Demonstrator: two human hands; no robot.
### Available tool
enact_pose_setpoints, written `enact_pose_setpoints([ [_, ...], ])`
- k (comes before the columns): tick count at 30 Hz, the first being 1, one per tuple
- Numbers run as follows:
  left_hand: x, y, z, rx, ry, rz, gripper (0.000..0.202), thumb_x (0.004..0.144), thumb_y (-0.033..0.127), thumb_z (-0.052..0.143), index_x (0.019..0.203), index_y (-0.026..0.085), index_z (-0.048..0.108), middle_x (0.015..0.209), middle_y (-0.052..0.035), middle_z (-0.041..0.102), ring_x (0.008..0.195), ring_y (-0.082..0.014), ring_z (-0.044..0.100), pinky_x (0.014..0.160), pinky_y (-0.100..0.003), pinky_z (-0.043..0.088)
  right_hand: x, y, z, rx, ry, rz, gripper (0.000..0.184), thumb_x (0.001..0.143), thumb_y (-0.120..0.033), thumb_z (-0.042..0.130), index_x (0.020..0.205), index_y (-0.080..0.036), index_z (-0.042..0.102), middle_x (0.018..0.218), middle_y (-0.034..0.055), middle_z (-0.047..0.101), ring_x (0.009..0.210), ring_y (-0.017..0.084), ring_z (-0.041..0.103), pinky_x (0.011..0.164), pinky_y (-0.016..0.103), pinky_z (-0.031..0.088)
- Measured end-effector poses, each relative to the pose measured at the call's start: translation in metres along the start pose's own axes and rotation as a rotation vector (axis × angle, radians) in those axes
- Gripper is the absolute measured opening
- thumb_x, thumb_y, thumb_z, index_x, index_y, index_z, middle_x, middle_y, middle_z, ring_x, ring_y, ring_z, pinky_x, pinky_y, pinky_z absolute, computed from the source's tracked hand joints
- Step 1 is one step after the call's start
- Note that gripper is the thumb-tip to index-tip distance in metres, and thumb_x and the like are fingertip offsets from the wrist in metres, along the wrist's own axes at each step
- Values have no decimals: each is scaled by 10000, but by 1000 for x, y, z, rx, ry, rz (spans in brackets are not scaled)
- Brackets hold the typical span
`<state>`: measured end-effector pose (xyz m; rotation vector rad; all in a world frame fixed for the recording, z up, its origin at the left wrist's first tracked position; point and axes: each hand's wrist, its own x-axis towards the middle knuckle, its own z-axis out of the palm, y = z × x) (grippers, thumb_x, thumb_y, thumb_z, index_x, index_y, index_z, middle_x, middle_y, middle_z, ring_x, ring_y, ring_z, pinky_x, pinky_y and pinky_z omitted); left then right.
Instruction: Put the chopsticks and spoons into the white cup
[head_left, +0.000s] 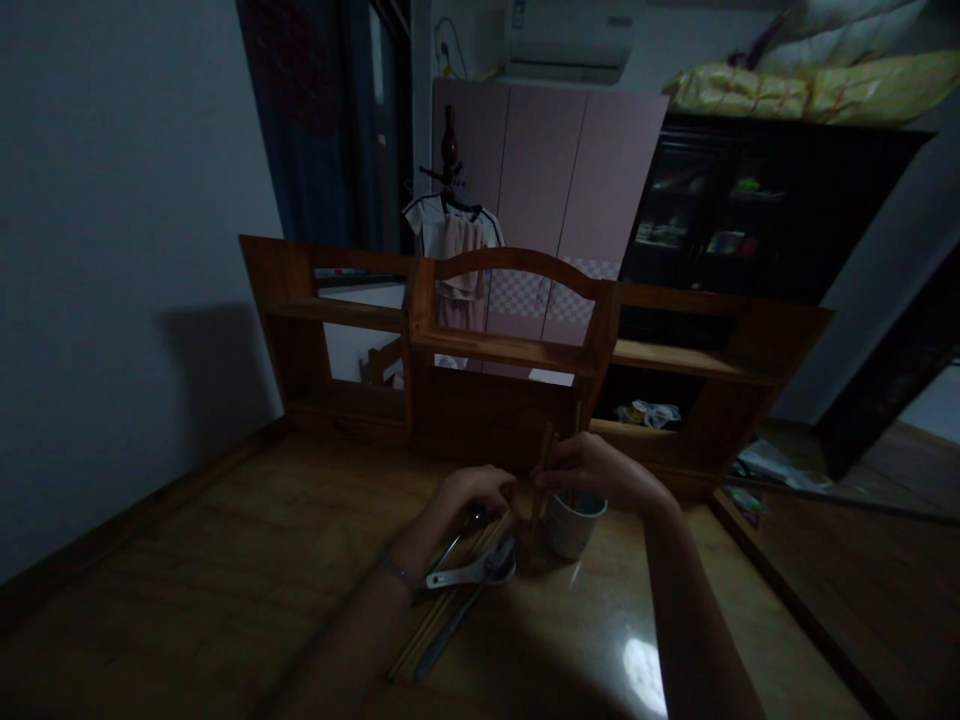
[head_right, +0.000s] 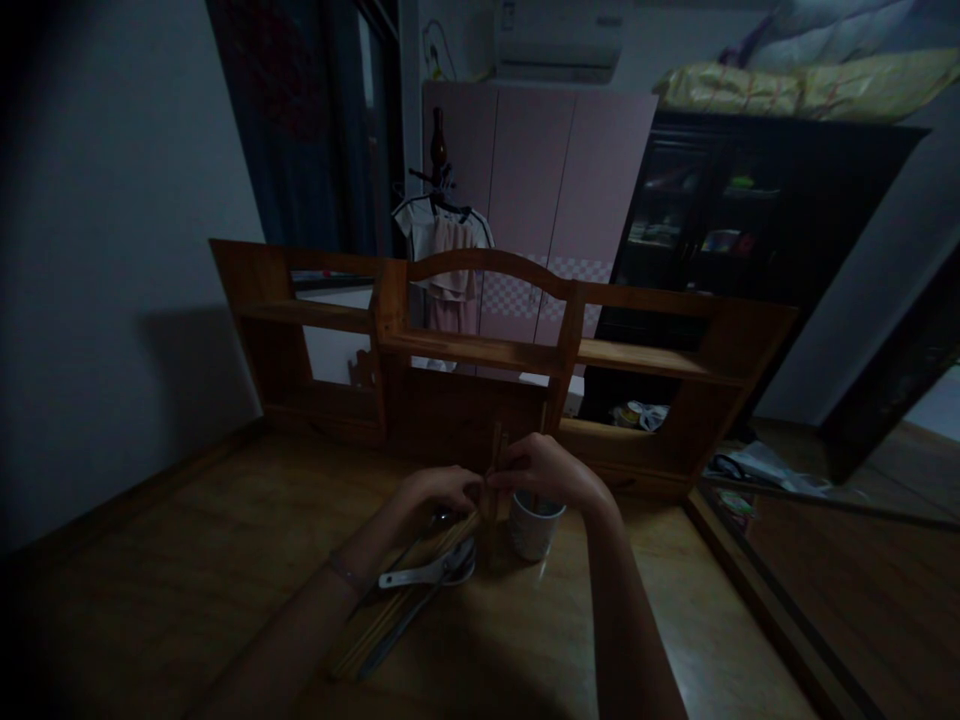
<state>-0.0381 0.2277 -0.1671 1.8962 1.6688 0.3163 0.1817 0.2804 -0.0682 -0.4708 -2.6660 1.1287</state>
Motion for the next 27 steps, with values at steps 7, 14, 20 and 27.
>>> enact_pose_setpoints([
  [7, -18, 1, -34, 29, 339, 33, 213, 852, 296, 534, 965, 180, 671, 897, -48, 689, 790, -187, 629, 661, -239, 437, -21, -19, -20, 141, 164, -50, 356, 894, -462, 661, 971, -117, 711, 892, 87, 704, 806, 254, 676, 688, 296, 540],
  [14, -52, 15, -75, 12, 581, 136, 303, 943, 368, 411, 988, 186, 650, 715, -8, 660, 716, -178, 638, 652, -241, 416, -85, -7, -68, 30, 745, -47, 317, 890, -492, 691, 934, -179, 721, 881, 69, 707, 845, 280, 663, 756, 333, 521],
  [20, -69, 40, -77, -103, 508, 213, 294, 937, 396, 450, 979, 183, 649, 724, -4, 674, 691, -161, 644, 621, -227, 427, -84, 20, -73, 93, 588, 85, 383, 852, -532, 712, 895, -151, 699, 862, 78, 703, 825, 284, 663, 713, 311, 517],
  [27, -75, 53, -76, -130, 455, 277, 286, 940, 417, 473, 993, 197, 648, 748, -3, 681, 707, -159, 652, 643, -234, 440, -55, 61, -64, 268, 353, 177, 455, 776, -549, 774, 888, -119, 676, 878, 87, 699, 829, 284, 677, 699, 313, 556],
])
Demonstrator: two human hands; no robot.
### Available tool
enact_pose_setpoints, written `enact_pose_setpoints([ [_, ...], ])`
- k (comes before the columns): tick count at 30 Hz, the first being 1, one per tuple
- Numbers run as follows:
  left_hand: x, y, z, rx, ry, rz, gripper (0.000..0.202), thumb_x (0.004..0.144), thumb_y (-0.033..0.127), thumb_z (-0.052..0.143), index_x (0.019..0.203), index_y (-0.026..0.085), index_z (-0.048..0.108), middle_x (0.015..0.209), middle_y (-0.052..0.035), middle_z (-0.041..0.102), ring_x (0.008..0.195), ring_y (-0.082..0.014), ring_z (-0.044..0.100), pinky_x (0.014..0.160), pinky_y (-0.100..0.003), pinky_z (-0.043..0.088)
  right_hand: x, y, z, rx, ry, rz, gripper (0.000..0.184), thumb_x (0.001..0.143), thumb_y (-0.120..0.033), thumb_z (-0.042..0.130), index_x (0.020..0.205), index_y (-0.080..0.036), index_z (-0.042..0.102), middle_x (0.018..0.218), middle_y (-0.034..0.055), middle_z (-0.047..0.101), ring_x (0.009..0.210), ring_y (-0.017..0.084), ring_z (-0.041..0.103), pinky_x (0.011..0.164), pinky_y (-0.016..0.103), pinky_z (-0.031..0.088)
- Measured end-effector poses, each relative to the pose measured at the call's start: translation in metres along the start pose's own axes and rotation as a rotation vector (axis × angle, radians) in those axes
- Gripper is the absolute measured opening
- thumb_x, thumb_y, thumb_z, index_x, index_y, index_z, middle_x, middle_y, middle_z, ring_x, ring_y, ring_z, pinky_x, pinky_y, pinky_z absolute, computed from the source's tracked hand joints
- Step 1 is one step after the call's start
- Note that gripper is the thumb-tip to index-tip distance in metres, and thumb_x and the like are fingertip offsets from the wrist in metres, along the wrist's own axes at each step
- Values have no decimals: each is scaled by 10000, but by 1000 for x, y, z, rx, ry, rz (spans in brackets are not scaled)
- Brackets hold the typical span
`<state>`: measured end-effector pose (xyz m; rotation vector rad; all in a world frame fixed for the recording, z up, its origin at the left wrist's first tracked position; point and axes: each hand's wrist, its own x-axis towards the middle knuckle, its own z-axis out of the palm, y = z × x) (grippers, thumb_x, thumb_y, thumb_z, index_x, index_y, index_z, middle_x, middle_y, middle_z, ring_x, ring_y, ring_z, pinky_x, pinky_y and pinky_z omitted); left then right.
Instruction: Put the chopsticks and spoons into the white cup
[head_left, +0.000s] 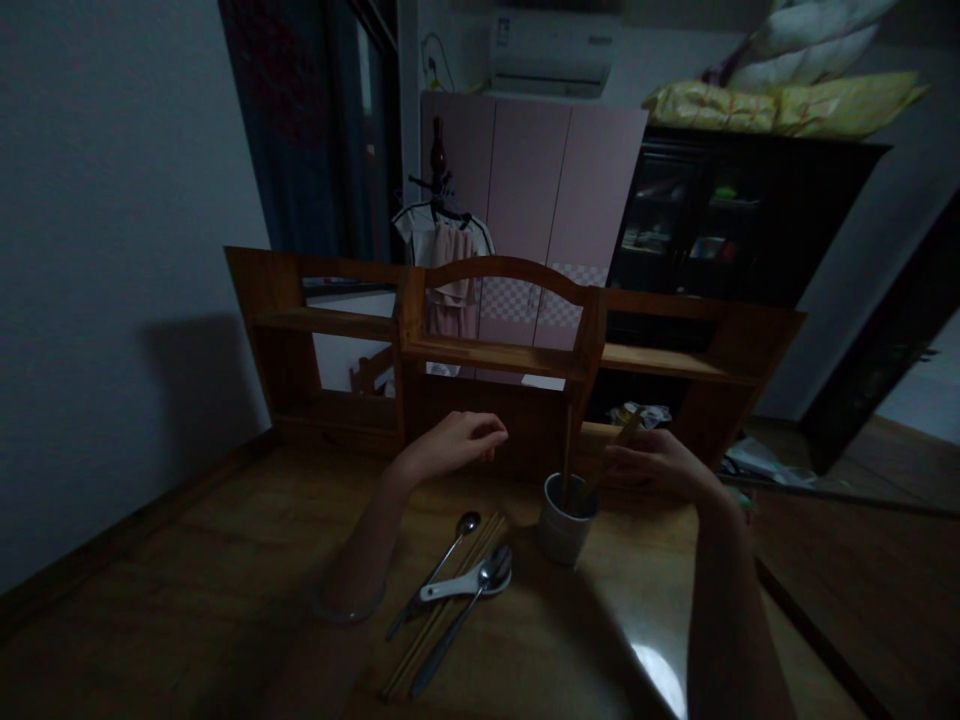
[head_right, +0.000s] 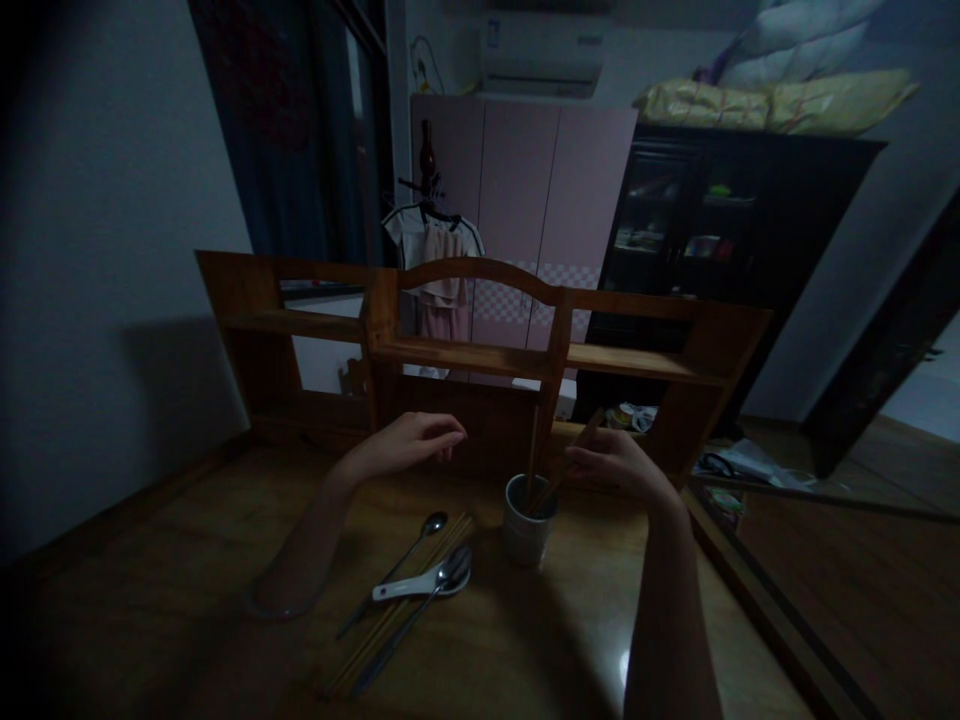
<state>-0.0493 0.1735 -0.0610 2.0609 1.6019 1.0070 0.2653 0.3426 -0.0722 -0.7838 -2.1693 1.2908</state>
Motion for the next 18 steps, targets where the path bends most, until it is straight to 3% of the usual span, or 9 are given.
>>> enact_pose_setpoints([
  [7, -3, 3, -4, 10, -10, -22, 306, 944, 418, 460, 1001, 185, 651, 748, -12, 680, 704, -164, 654, 632, -234, 445, 17, 13, 16, 63, -144, 25, 500, 739, -542, 797, 944, -108, 659, 882, 109, 692, 808, 264, 681, 708, 324, 564],
  [18, -1, -11, -1, -9, -52, -14, 331, 936, 465, 473, 983, 190, 652, 747, -11, 684, 718, -167, 658, 641, -229, 459, 35, 46, 17, -59, -180, 4, 511, 788, -593, 730, 919, -101, 684, 831, 88, 672, 705, 207, 621, 610, 270, 485],
])
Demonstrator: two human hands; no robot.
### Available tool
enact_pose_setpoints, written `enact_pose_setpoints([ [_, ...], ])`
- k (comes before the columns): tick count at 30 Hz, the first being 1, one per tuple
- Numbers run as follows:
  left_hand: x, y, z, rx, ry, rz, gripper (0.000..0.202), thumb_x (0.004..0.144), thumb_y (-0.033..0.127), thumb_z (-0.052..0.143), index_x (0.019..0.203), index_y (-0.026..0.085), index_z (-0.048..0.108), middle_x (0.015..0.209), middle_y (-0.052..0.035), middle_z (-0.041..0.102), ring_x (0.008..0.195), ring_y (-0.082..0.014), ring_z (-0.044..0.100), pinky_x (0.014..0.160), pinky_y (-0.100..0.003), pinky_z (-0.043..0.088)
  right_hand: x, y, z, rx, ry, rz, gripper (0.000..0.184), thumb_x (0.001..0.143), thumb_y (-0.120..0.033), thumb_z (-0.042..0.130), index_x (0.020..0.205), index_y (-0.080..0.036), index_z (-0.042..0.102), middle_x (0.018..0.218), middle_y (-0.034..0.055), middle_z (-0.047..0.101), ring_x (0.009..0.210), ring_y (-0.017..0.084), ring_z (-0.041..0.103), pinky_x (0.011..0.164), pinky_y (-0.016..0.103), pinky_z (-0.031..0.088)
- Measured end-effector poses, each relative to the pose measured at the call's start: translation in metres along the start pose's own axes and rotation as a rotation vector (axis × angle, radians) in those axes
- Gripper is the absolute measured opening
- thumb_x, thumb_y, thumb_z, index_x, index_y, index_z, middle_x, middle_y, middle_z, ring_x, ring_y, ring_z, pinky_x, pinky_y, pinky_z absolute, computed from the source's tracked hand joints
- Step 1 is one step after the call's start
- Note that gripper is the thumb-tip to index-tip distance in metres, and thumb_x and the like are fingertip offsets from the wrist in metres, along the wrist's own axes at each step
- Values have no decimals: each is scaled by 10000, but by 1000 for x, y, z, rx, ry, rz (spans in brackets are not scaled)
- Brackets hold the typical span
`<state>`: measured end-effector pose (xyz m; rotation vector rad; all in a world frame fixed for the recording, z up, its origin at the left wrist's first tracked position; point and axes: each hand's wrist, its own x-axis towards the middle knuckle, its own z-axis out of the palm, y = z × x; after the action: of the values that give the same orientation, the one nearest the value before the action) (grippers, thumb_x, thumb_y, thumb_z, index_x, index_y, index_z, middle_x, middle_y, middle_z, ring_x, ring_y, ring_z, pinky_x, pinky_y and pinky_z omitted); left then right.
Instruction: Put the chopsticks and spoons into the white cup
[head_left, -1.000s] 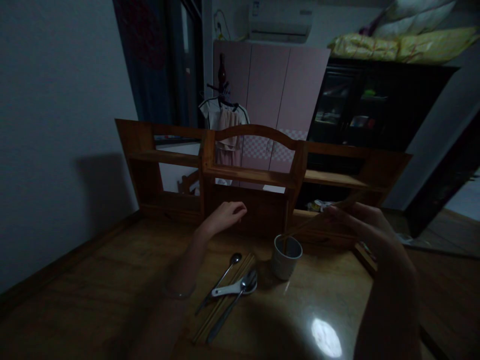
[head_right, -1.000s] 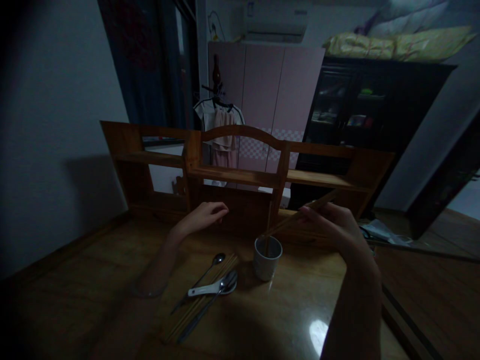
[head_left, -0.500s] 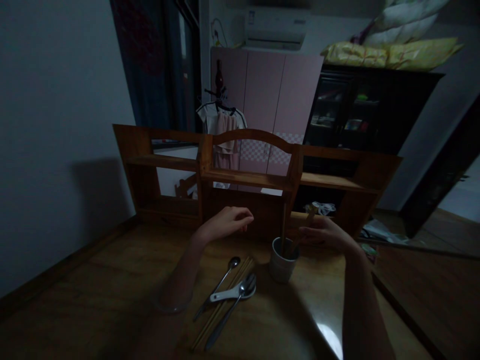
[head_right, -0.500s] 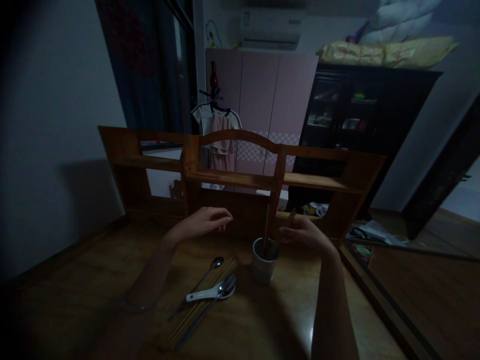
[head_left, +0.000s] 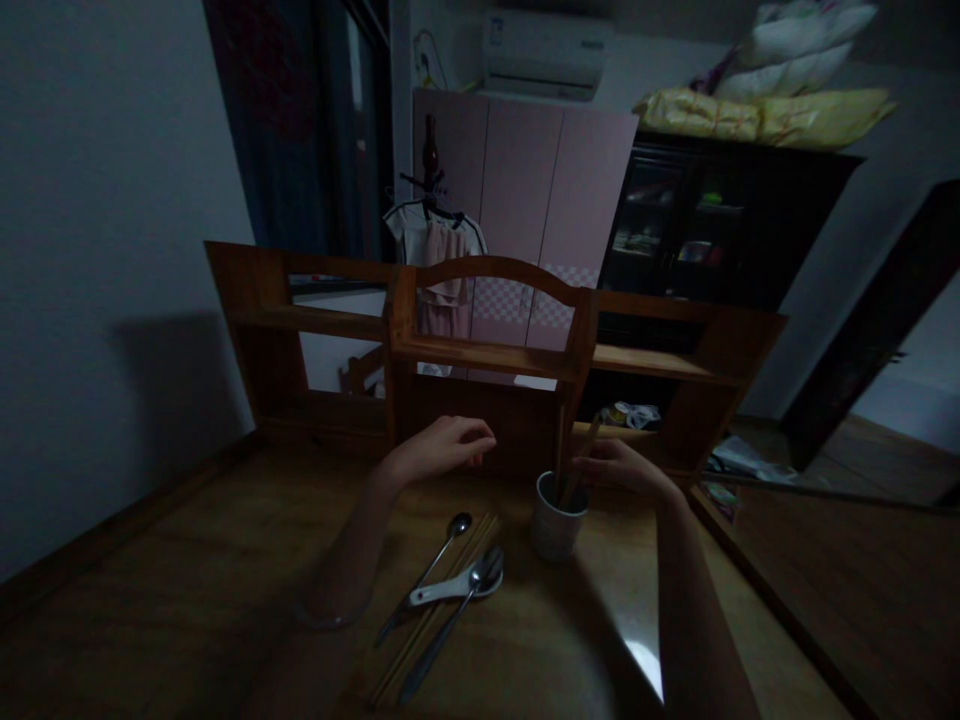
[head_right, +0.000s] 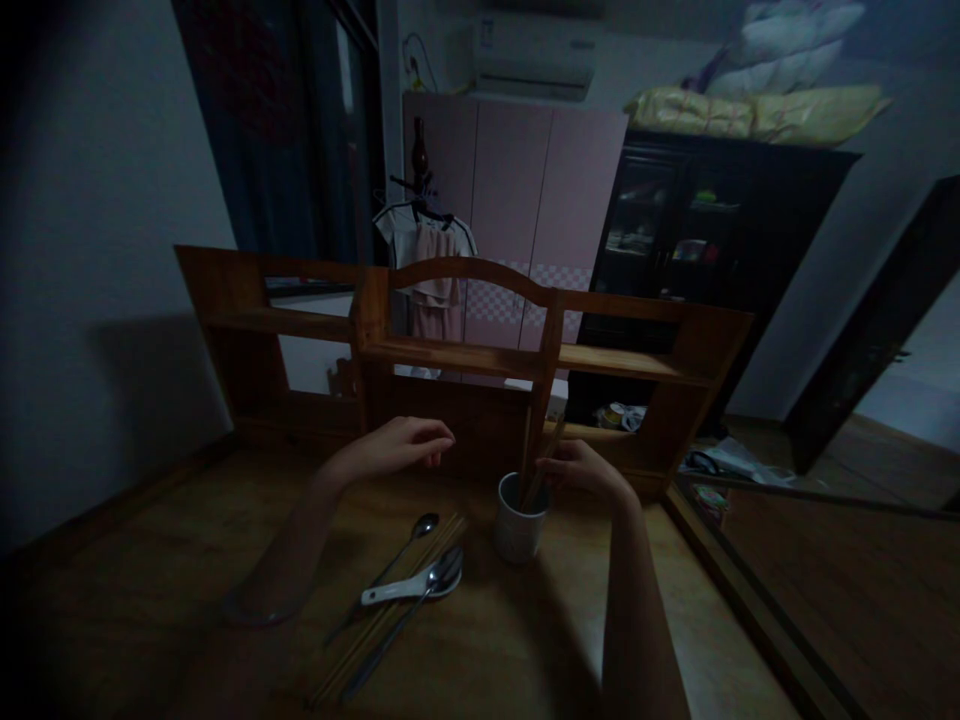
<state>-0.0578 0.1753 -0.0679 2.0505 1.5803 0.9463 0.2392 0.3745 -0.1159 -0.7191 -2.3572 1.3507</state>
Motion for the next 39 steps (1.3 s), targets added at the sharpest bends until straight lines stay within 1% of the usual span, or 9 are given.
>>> enact_pose_setpoints([
  [4, 6, -15, 11, 12, -73, -56, 335, 917, 454, 489, 977, 170, 657, 758, -29, 694, 717, -175, 660, 618, -227, 458, 0, 4, 1, 12, -42, -15, 529, 791, -603, 721, 959, -102, 691, 852, 88, 668, 729, 204, 608, 636, 271, 478],
  [8, 19, -34, 36, 156, -215, -203, 303, 871, 419, 539, 925, 156, 680, 745, -39, 701, 669, -173, 648, 577, -230, 430, -4, 1, 3, 14, -81, -27, 517, 795, -590, 720, 972, -105, 705, 889, 92, 674, 751, 207, 606, 637, 266, 467],
  [12, 27, -40, 57, 213, -304, -227, 268, 823, 413, 595, 823, 164, 694, 699, -30, 696, 633, -168, 634, 529, -229, 389, -9, -6, 3, -9, -84, -28, 500, 812, -567, 713, 1042, -123, 702, 952, 90, 672, 823, 232, 604, 665, 284, 471],
  [20, 27, -40, 55, 278, -319, -256, 314, 851, 457, 557, 834, 173, 689, 714, -20, 694, 665, -159, 643, 548, -221, 403, -19, -15, -3, -108, -81, 15, 581, 824, -647, 664, 1066, -120, 695, 823, 59, 646, 698, 189, 580, 566, 245, 433],
  [23, 27, -45, 64, 349, -306, -303, 233, 800, 395, 635, 877, 182, 692, 758, -20, 698, 703, -169, 651, 562, -221, 421, -23, -16, -8, -140, -5, 26, 602, 853, -698, 581, 983, -122, 698, 823, 60, 651, 730, 204, 597, 589, 245, 455],
  [27, 29, -48, 93, 501, -289, -374, 284, 664, 291, 771, 905, 162, 694, 963, -97, 702, 893, -247, 657, 682, -260, 477, -34, -19, -21, -157, 91, 36, 638, 863, -739, 512, 919, -131, 697, 817, 62, 669, 759, 244, 624, 657, 292, 504],
  [31, 25, -44, 119, 596, -271, -366, 383, 704, 261, 754, 1058, 144, 668, 1122, -162, 660, 1055, -304, 618, 849, -322, 485, -50, -26, -35, -191, 284, 12, 627, 883, -731, 498, 895, -139, 703, 816, 82, 681, 782, 279, 648, 661, 306, 514],
  [36, 19, -36, 125, 650, -262, -316, 315, 815, 80, 543, 1101, 142, 659, 1121, -170, 658, 1080, -290, 610, 918, -366, 466, -65, -42, -42, -272, 607, 14, 732, 928, -772, 296, 779, -186, 710, 689, 90, 668, 698, 281, 665, 661, 324, 515],
  [39, 21, -37, 122, 657, -274, -321, 286, 775, 77, 589, 1036, 145, 684, 1090, -168, 671, 1043, -290, 627, 882, -345, 482, -73, -60, -38, -315, 700, -9, 790, 916, -799, 227, 756, -195, 710, 675, 92, 668, 676, 280, 664, 632, 328, 508],
])
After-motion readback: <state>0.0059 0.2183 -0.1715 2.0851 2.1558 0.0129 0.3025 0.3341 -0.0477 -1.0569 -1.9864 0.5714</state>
